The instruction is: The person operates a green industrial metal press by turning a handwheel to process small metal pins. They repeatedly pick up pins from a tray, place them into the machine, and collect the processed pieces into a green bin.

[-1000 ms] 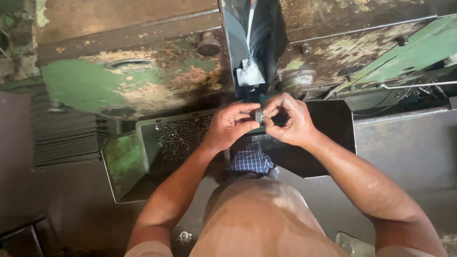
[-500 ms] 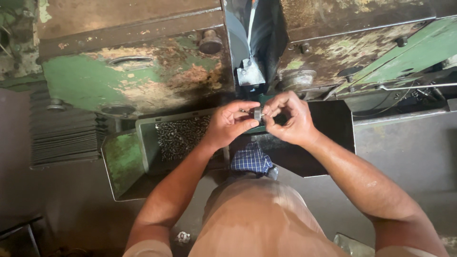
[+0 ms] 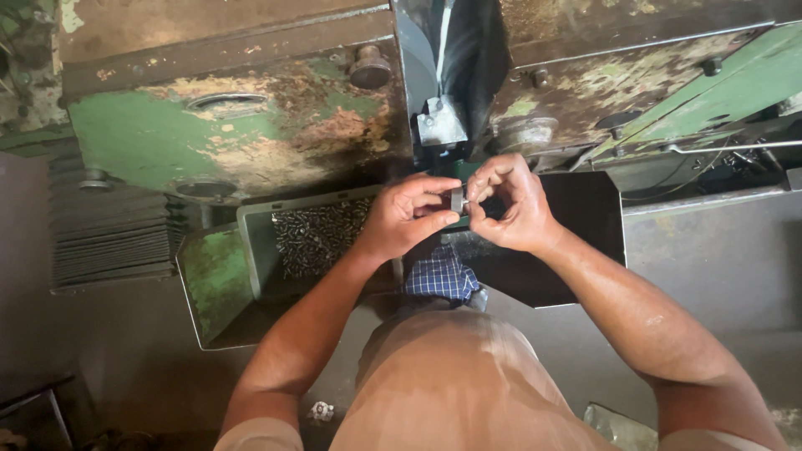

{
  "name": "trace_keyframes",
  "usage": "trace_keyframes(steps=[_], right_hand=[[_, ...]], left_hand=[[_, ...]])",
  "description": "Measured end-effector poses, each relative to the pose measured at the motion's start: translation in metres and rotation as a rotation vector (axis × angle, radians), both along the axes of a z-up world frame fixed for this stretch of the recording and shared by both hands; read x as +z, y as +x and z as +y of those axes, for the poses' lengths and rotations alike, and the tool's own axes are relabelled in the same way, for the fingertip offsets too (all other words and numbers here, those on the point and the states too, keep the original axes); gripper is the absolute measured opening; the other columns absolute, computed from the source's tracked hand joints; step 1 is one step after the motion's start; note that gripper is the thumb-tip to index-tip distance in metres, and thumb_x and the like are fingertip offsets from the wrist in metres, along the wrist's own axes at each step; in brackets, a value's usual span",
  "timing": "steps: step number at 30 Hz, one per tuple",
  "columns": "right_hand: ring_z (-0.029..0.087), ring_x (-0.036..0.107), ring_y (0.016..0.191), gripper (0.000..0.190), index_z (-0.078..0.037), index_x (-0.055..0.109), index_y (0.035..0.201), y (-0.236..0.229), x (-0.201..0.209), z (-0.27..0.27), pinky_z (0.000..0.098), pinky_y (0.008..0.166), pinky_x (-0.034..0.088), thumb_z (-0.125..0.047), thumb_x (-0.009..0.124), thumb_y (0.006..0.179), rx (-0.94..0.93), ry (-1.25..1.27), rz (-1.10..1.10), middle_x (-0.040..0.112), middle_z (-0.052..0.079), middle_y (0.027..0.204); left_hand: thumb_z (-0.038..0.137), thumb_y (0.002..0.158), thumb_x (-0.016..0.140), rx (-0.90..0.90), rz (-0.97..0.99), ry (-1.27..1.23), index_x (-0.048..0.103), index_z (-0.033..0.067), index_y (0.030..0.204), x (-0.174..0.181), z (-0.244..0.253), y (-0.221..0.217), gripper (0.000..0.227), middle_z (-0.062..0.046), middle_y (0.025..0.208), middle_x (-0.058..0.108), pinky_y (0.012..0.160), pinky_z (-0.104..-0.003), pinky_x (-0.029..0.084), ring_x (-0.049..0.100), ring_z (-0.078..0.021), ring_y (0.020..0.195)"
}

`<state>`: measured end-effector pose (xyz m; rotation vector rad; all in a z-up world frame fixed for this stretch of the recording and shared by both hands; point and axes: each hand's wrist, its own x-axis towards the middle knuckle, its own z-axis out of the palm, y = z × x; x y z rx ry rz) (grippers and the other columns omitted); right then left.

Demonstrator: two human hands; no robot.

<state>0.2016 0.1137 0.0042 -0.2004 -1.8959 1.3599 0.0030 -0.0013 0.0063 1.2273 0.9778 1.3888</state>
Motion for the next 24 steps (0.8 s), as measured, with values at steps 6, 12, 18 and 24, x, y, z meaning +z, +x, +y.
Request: trace_keyframes(steps=[6, 12, 18, 24], right_hand=[[0.011, 0.063, 0.098, 0.054, -0.008, 0.038, 0.126, -0.001, -0.005, -0.003, 0.0268, 0.084, 0.057, 0.017, 0.066, 0.085, 0.01, -0.023, 0.025, 0.058, 0.007, 0.104], [0.011, 0.061, 0.099, 0.059, -0.009, 0.034, 0.128, -0.001, -0.011, -0.002, 0.0261, 0.083, 0.055, 0.016, 0.067, 0.085, 0.018, -0.044, 0.044, 0.056, 0.006, 0.106], [0.01, 0.061, 0.093, 0.059, -0.009, 0.035, 0.126, 0.0, -0.011, -0.001, 0.0241, 0.079, 0.052, 0.016, 0.067, 0.084, 0.004, -0.034, 0.015, 0.057, 0.008, 0.103], [0.01, 0.057, 0.087, 0.058, -0.007, 0.035, 0.124, 0.001, -0.009, 0.001, 0.0244, 0.079, 0.052, 0.015, 0.067, 0.081, 0.037, -0.031, 0.043, 0.057, 0.008, 0.1]], left_hand=[[-0.005, 0.093, 0.076, 0.022, 0.07, 0.061, 0.063, -0.0048, 0.134, 0.003, -0.001, 0.001, 0.042, -0.005, 0.12, 0.064, 0.095, -0.027, 0.061, 0.073, -0.0167, 0.112], [-0.005, 0.092, 0.076, 0.028, 0.087, 0.049, 0.064, -0.0049, 0.133, 0.001, 0.0, 0.002, 0.042, -0.005, 0.118, 0.064, 0.093, -0.026, 0.061, 0.073, -0.016, 0.111], [-0.005, 0.093, 0.075, 0.008, 0.041, 0.034, 0.063, -0.0053, 0.133, 0.001, 0.0, 0.002, 0.041, -0.005, 0.117, 0.063, 0.092, -0.026, 0.061, 0.072, -0.0149, 0.109], [-0.005, 0.093, 0.076, 0.001, 0.051, 0.048, 0.063, -0.0052, 0.133, 0.003, 0.001, 0.002, 0.043, -0.005, 0.116, 0.062, 0.095, -0.027, 0.06, 0.072, -0.0156, 0.111]])
